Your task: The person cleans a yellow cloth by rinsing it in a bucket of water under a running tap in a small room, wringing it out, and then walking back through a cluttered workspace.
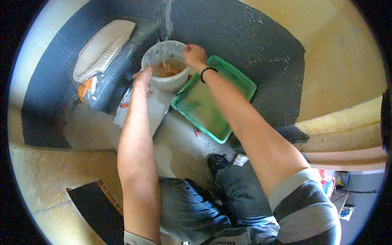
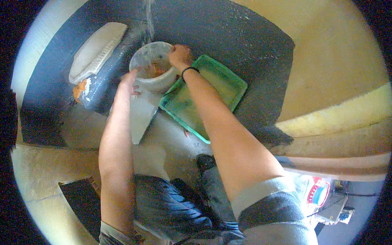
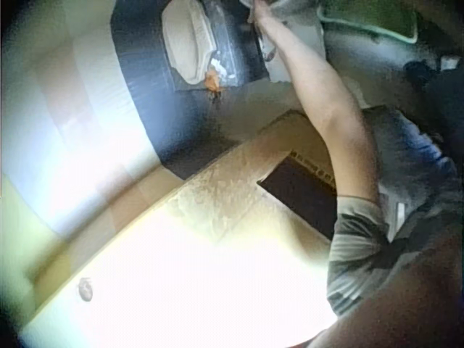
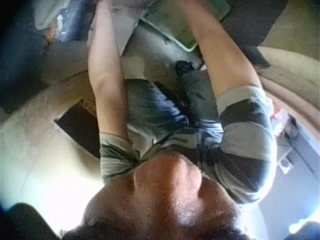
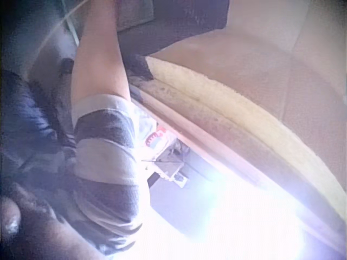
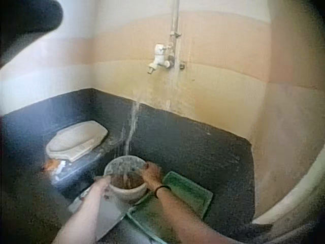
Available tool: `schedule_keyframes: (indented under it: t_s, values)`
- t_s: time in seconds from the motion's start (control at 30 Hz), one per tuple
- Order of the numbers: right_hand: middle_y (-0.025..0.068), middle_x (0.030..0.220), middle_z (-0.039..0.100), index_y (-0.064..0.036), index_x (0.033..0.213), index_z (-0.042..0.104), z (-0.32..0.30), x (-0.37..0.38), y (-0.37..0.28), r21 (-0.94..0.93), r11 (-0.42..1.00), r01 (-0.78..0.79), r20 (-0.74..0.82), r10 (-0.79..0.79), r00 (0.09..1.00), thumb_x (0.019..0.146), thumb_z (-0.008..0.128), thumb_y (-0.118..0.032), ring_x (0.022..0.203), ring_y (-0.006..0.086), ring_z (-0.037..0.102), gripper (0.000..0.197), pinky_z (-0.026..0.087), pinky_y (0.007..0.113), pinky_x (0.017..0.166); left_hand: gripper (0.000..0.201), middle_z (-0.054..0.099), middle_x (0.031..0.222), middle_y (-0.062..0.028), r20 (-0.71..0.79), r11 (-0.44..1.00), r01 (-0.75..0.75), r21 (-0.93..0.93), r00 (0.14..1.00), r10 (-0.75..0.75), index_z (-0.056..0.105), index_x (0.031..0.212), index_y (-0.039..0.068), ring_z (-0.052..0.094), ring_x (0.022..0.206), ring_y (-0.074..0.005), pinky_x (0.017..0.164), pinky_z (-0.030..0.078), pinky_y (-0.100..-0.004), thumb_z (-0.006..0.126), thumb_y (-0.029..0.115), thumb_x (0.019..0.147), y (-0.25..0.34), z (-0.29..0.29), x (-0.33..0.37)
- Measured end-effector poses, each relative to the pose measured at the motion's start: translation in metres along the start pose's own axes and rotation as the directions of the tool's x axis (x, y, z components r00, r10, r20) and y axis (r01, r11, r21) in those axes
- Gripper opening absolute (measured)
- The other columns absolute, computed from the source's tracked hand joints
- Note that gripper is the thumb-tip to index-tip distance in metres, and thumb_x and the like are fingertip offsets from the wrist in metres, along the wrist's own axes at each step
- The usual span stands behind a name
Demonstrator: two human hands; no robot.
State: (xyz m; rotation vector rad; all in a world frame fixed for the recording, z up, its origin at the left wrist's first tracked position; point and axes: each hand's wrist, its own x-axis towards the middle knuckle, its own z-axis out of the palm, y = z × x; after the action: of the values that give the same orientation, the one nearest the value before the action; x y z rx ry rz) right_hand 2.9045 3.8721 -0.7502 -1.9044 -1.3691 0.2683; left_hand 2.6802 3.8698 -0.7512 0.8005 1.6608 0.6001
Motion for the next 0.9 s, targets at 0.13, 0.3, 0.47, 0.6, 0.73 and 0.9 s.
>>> schedule_keyframes:
  t_s: [0.13,0.3,0.47,0.6,0.73,0.9]
  values:
    - [0.0190,0.103,0.068,-0.0074,0.099,0.071,-0.010,0.015,0.010,-0.052,0.995,0.079,0.010,-0.079,0.997,0.092,0.048,-0.032,0.095,0.0408,0.064,0.035,0.050,0.050,0.087,0.098,0.020,0.157,-0.0154,0.200,0.996,-0.079,0.045,0.977,0.069,0.024,0.153,0.019,0.032,0.136,-0.0454,0.102,0.030,-0.0713,0.069,0.062,0.078,0.007,-0.005,-0.010]
    - [0.0166,0.107,0.069,-0.0126,0.102,0.073,-0.018,0.005,-0.004,-0.044,0.999,-0.032,0.097,0.036,0.995,0.089,0.050,-0.030,0.101,0.0366,0.066,0.032,0.051,0.046,0.090,0.116,0.011,0.158,-0.0199,0.224,0.993,0.013,-0.114,0.975,0.013,0.016,0.155,0.022,0.024,0.139,-0.0444,0.105,0.024,-0.0714,0.073,0.072,0.067,-0.005,-0.007,-0.009]
    - [0.0191,0.107,0.070,-0.0090,0.097,0.075,-0.019,0.008,-0.023,-0.116,0.990,-0.082,0.018,0.085,0.996,0.086,0.057,-0.025,0.101,0.0372,0.067,0.027,0.051,0.048,0.093,0.122,0.004,0.160,-0.0157,0.160,0.988,0.005,-0.152,0.987,0.019,0.014,0.156,0.025,0.023,0.138,-0.0463,0.105,0.025,-0.0690,0.071,0.078,0.062,0.011,-0.024,0.011]
    - [0.0221,0.107,0.069,-0.0045,0.103,0.074,-0.034,-0.008,-0.010,-0.297,0.953,-0.062,0.236,0.137,0.962,0.087,0.060,-0.024,0.102,0.0364,0.066,0.029,0.049,0.049,0.095,0.113,0.004,0.161,-0.0147,0.147,0.991,0.038,-0.131,0.989,-0.018,0.011,0.156,0.015,0.023,0.140,-0.0428,0.107,0.026,-0.0657,0.063,0.073,0.075,0.003,-0.003,-0.002]
    - [0.0205,0.113,0.066,-0.0015,0.113,0.067,-0.066,-0.004,-0.027,-0.236,0.968,-0.087,0.315,0.161,0.935,0.093,0.056,-0.022,0.104,0.0314,0.065,0.030,0.052,0.044,0.090,0.106,0.002,0.162,-0.0139,0.216,0.986,0.041,-0.160,0.976,-0.005,0.010,0.156,0.016,0.019,0.143,-0.0428,0.109,0.027,-0.0632,0.061,0.069,0.080,0.013,-0.011,-0.026]
    - [0.0194,0.129,0.060,-0.0003,0.123,0.062,-0.088,-0.028,-0.052,-0.118,0.972,-0.205,0.353,0.234,0.906,0.100,0.051,-0.021,0.114,0.0316,0.061,0.033,0.051,0.044,0.093,0.105,-0.001,0.162,-0.0134,0.184,0.976,0.065,-0.210,0.983,-0.026,0.006,0.156,0.015,0.019,0.143,-0.0432,0.110,0.026,-0.0625,0.062,0.065,0.082,0.011,-0.038,-0.002]
